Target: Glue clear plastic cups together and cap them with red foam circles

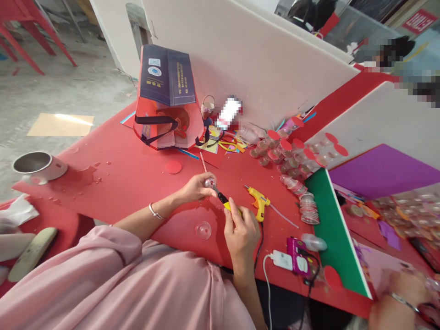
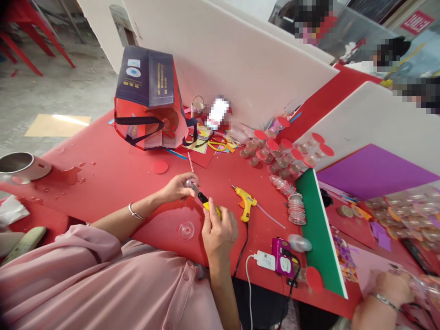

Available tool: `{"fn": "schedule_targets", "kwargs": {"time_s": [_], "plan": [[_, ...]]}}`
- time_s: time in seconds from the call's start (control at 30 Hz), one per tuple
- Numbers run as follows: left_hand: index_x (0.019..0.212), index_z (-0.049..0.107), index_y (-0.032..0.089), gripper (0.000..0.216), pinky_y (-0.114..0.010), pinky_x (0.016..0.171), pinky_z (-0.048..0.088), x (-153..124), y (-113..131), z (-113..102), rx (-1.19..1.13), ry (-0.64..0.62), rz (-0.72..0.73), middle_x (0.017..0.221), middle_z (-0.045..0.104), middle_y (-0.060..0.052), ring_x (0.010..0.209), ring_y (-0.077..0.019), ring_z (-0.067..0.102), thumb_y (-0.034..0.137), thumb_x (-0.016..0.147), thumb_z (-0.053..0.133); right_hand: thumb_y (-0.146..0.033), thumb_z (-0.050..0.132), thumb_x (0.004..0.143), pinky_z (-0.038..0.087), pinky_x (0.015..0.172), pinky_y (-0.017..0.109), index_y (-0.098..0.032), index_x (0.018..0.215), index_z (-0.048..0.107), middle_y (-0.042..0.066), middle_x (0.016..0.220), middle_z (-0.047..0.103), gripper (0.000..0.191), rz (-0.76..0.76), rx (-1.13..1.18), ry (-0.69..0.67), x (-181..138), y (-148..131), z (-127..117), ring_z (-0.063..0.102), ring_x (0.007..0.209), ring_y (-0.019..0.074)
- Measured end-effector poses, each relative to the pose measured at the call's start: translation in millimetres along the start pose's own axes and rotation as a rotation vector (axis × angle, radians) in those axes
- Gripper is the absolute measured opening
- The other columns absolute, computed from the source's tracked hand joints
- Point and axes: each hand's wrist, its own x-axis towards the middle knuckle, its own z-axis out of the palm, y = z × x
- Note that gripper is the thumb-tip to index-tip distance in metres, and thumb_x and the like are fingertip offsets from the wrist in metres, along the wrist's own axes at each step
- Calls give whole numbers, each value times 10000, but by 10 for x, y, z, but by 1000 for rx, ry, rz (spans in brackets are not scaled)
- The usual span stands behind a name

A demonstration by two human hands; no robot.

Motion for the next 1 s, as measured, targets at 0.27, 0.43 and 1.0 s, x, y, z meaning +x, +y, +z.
{"fn": "schedule_targets", "kwargs": {"time_s": [0.27, 0.43, 1.0], "plan": [[952, 555, 156, 568, -163, 305, 344, -9, 1, 10, -18, 36, 1, 627, 551, 76, 352, -45, 439, 480, 677, 932, -300, 683, 991, 476, 828, 314, -276, 1333, 706, 66, 1017, 733, 344, -5, -87, 71, -38, -13, 10, 654, 884, 186], [1006, 562, 153, 655, -173, 328, 393, 2, -11, -5, -75, -12, 12, 672, 580, 59, 396, -54, 469, 515, 625, 953, -295, 634, 1021, 489, 816, 286, -243, 1335, 704, 58, 967, 723, 325, 3, 71, 31, -30, -11, -19, 660, 873, 170], [1066, 576, 157, 679, -186, 411, 352, -8, -31, -32, 83, 26, 64, 703, 560, 58, 444, -46, 433, 540, 639, 939, -325, 590, 1045, 480, 790, 280, -241, 1330, 714, 61, 936, 728, 322, 25, 49, -21, -24, 12, -24, 665, 845, 167]]}}
